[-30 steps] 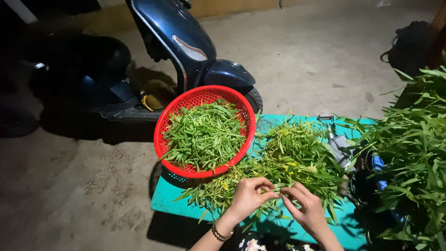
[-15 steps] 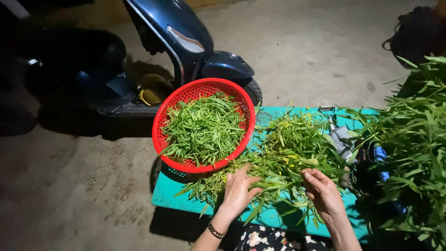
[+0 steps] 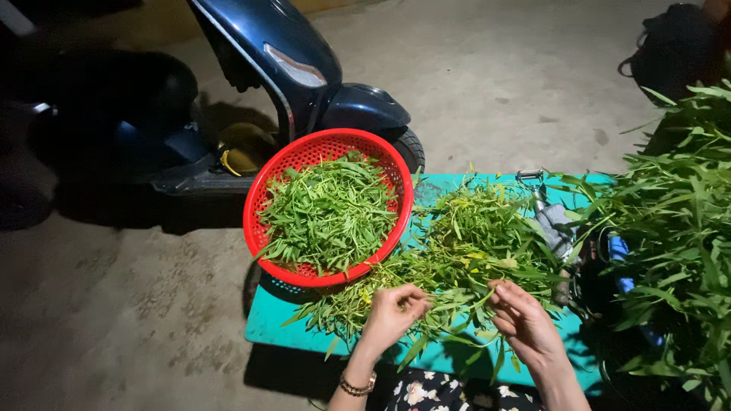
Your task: The person sits at a low green table at night and picks edible leaves and tender tips from water spinach stalks, discarding stems and yellowed pieces aside. The picked greens are placed by hand into a red perforated basket, which gradually fills as the pile of unprocessed stalks is worked through.
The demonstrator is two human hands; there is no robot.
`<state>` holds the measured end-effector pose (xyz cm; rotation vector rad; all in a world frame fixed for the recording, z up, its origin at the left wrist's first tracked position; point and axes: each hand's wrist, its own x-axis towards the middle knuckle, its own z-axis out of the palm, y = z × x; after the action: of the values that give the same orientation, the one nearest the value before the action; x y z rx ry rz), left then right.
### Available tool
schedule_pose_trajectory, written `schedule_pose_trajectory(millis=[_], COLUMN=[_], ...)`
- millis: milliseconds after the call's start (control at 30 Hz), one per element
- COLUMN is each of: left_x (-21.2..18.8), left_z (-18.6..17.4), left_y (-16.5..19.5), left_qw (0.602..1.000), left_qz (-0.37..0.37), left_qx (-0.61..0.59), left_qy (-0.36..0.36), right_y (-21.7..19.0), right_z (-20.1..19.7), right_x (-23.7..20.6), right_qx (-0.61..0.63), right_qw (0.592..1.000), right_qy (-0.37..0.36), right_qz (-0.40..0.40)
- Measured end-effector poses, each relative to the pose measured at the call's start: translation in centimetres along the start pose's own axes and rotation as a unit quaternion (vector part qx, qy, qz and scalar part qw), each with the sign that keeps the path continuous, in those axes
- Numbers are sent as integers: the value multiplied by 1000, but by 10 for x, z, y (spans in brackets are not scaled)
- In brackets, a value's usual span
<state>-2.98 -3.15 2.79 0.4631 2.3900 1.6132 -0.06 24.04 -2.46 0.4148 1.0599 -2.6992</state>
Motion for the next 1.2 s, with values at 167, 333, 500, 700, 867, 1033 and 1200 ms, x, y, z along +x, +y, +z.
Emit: schedule_pose_trajectory(millis=[167, 333, 500, 700, 867, 1033, 1200], left_x=[-2, 2, 1, -2, -3, -3, -21], left_z=[29, 58, 68, 62, 49, 27, 8], left_y=[-13, -15, -17, -12, -13, -27, -36], left_qw=[964, 950, 921, 948, 960, 964, 908], left_qz=[29, -50, -40, -15, 117, -5, 142], left_qx=[-250, -307, -385, -305, 116, 189, 316], left_qy=[-83, 8, 49, 86, 226, 190, 237], right_y=[16, 26, 32, 48, 62, 44, 21], right_z=[11, 18, 21, 27, 42, 47, 55], right_x=[4, 2, 0, 4, 9, 7, 8], right_qx=[-50, -118, -78, 40, 25, 2, 9], right_qw=[998, 990, 994, 999, 998, 992, 992], right_qy=[27, 50, 39, 9, 30, 64, 56], right_qz=[-9, -58, -58, -36, -49, -112, -116])
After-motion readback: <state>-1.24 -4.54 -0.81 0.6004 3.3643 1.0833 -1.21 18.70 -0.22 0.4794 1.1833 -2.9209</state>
